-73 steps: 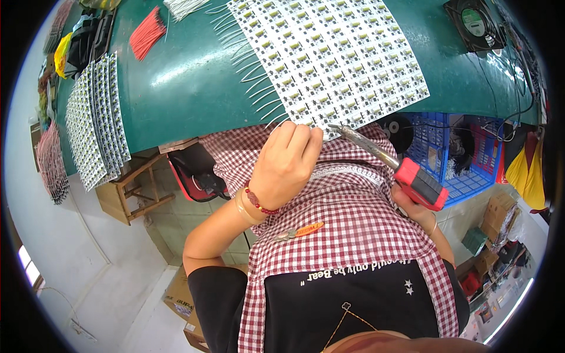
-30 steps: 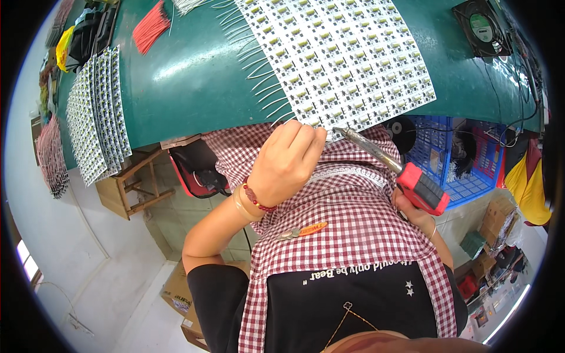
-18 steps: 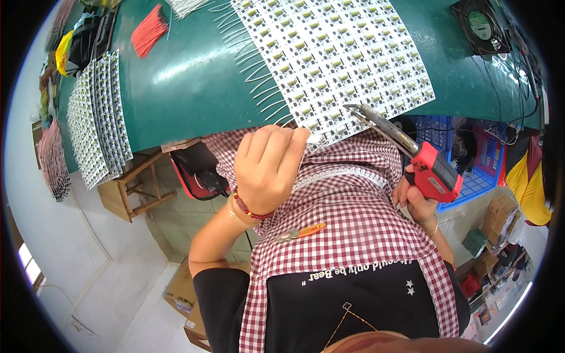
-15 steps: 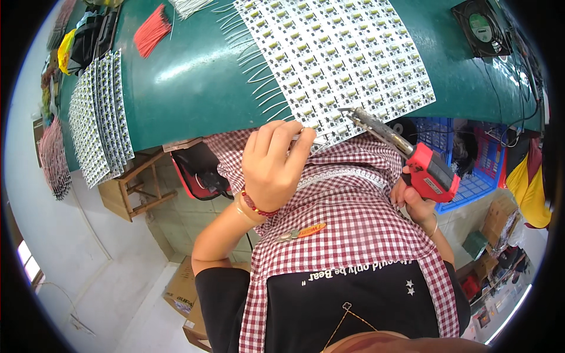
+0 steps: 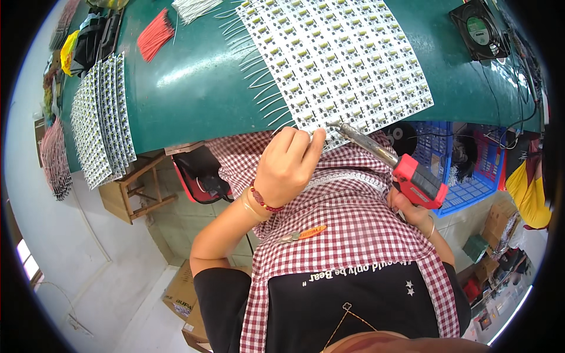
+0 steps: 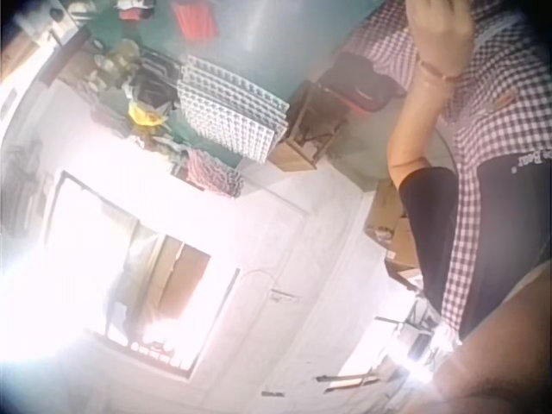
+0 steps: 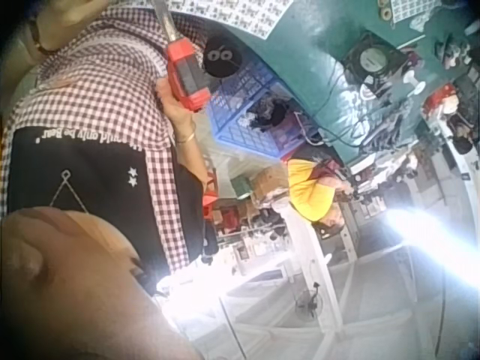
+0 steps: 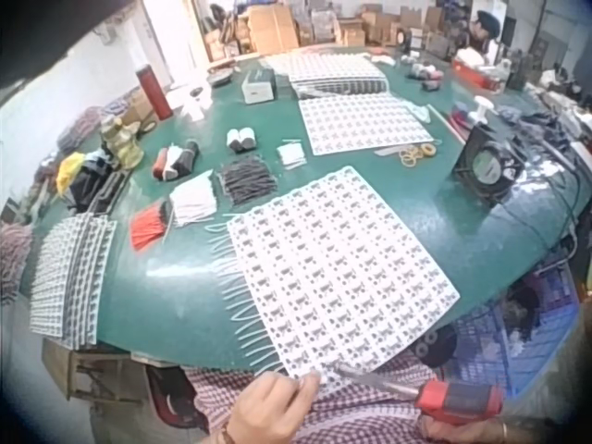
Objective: The person uses a soldering iron to attach white wires to a grid of LED modules on a green workbench. They repeatedly apply the soldering iron to individual connection points while holding the wires in place with their left hand. Bundles of colored wires and stacks of LED sheets are visible on the table.
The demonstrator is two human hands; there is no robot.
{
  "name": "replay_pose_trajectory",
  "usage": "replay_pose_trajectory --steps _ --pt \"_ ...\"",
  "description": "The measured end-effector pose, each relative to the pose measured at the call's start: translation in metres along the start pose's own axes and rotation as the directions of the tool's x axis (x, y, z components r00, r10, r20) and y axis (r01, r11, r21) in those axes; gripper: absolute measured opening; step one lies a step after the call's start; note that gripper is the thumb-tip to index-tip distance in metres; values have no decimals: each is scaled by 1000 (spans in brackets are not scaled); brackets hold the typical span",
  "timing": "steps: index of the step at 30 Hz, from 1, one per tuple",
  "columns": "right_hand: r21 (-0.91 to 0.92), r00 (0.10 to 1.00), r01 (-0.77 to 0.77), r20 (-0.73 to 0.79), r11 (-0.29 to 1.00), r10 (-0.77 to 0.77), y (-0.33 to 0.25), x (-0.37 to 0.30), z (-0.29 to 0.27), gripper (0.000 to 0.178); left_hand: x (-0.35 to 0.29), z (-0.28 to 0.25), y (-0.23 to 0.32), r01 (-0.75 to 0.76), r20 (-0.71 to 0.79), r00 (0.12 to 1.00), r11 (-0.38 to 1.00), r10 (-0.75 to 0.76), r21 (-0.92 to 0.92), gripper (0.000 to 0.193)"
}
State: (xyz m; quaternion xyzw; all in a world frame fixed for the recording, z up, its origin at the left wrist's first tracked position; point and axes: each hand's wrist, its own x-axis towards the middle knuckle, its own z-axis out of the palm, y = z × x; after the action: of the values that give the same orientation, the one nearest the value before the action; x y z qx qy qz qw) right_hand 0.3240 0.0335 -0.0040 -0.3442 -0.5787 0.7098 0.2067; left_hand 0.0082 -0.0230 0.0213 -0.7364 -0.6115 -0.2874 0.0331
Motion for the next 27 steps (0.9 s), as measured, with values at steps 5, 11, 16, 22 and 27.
replay_pose_trajectory --steps 5,11,16,22,27 --pt "-283 997 -12 -79 959 -10 12 -5 -3 9 5 -2 2 -31 8 999 999 31 28 37" --pt "-598 994 91 5 796 -110 36 -14 -16 18 7 0 2 -57 11 998 998 57 40 36" --pt "-452 995 27 -77 892 -69 17 -10 -7 18 8 0 3 -65 3 998 997 65 47 35" --pt "-347 994 -51 -105 937 16 15 -12 -5 14 9 0 4 -67 12 998 996 66 64 34" --pt "-362 995 -23 -96 932 -12 18 -10 -5 15 9 -3 4 -61 27 998 997 60 53 35"
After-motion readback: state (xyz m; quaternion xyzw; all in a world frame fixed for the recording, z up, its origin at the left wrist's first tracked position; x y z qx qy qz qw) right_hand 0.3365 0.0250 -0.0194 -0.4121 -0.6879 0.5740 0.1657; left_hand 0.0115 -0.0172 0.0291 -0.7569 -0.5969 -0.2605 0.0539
